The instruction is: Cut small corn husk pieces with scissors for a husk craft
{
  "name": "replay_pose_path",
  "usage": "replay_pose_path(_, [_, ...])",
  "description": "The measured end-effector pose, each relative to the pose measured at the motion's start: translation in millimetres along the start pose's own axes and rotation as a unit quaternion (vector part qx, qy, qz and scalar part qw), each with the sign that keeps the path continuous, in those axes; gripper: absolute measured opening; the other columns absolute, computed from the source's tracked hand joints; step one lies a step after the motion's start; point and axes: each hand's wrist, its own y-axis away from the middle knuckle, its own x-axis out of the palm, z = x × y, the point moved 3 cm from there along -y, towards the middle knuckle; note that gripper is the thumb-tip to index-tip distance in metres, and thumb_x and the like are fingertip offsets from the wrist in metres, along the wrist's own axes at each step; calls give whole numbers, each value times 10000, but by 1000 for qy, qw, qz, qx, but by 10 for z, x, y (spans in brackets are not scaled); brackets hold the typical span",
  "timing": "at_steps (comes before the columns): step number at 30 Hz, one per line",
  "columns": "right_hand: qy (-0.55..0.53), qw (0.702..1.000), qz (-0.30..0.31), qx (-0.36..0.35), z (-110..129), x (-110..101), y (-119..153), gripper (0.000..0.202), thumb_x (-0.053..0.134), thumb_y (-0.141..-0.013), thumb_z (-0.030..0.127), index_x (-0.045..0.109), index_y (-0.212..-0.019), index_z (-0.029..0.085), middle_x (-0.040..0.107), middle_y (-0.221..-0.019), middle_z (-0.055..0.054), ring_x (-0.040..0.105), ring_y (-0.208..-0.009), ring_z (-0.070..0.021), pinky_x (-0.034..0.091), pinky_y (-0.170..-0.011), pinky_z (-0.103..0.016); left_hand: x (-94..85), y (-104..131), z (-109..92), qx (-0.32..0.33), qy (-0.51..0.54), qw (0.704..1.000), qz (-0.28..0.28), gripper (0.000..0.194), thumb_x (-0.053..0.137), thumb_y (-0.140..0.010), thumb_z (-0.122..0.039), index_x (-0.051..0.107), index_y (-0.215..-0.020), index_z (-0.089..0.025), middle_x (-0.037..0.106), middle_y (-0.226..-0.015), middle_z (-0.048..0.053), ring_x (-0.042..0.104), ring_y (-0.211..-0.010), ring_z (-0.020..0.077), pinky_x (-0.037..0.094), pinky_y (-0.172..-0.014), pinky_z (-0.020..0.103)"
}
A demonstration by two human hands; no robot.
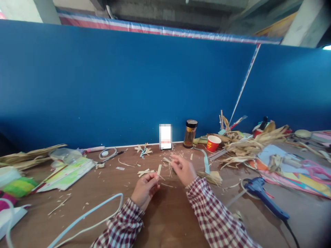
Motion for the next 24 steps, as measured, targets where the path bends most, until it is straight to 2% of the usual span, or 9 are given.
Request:
replay_pose_path(3, [-57,994,85,-34,182,220,106,333,509,-803,305,544,-1109,179,663,-926,-39,533,-477,-81,445,-471,-198,-13,-16,6,17,-4,1000,13,246,782,-517,-250,633,-672,-130,544,-594,-35,485,-501,40,452,-515,166])
replay_pose_path(6, [-62,988,129,-57,269,324,171,201,491,-822,277,642,-925,193,681,-834,-12,592,-606,-114,465,-570,-209,-6,-15,41,22,-30,999,31,237,781,-516,-259,628,-642,-129,552,-594,-29,487,-508,48,446,-502,167])
replay_pose_path(9, [-39,987,133,-82,275,332,186,211,472,-843,259,675,-861,206,688,-805,-8,614,-747,-139,464,-692,-231,-13,-28,83,3,-29,999,39,231,779,-522,-257,634,-649,-129,535,-581,-34,478,-501,40,446,-500,159])
replay_pose_path(13, [-17,985,120,-123,271,328,185,208,473,-849,248,672,-901,220,683,-886,-16,607,-826,-133,449,-765,-235,-24,-48,101,-40,-10,996,75,222,773,-540,-256,634,-648,-122,518,-570,-34,463,-486,26,456,-515,155])
replay_pose_path(16, [-14,983,111,-146,261,341,183,200,483,-842,238,671,-902,204,669,-935,-33,593,-879,-134,436,-808,-240,-32,-48,106,-49,-23,995,79,243,779,-524,-272,624,-636,-122,525,-568,-31,461,-482,28,459,-507,159])
replay_pose_path(21, [32,981,132,-140,227,393,203,205,468,-851,251,664,-904,222,676,-890,-18,600,-818,-138,445,-761,-240,-65,-79,125,12,-121,992,27,305,747,-533,-375,597,-626,-126,540,-538,-30,444,-447,43,458,-465,189])
replay_pose_path(24, [74,982,122,-126,201,389,202,220,444,-861,250,656,-919,237,674,-911,-11,599,-836,-144,443,-762,-241,-74,-81,128,16,-161,986,30,311,727,-552,-393,568,-598,-130,521,-486,-37,429,-417,45,427,-429,179])
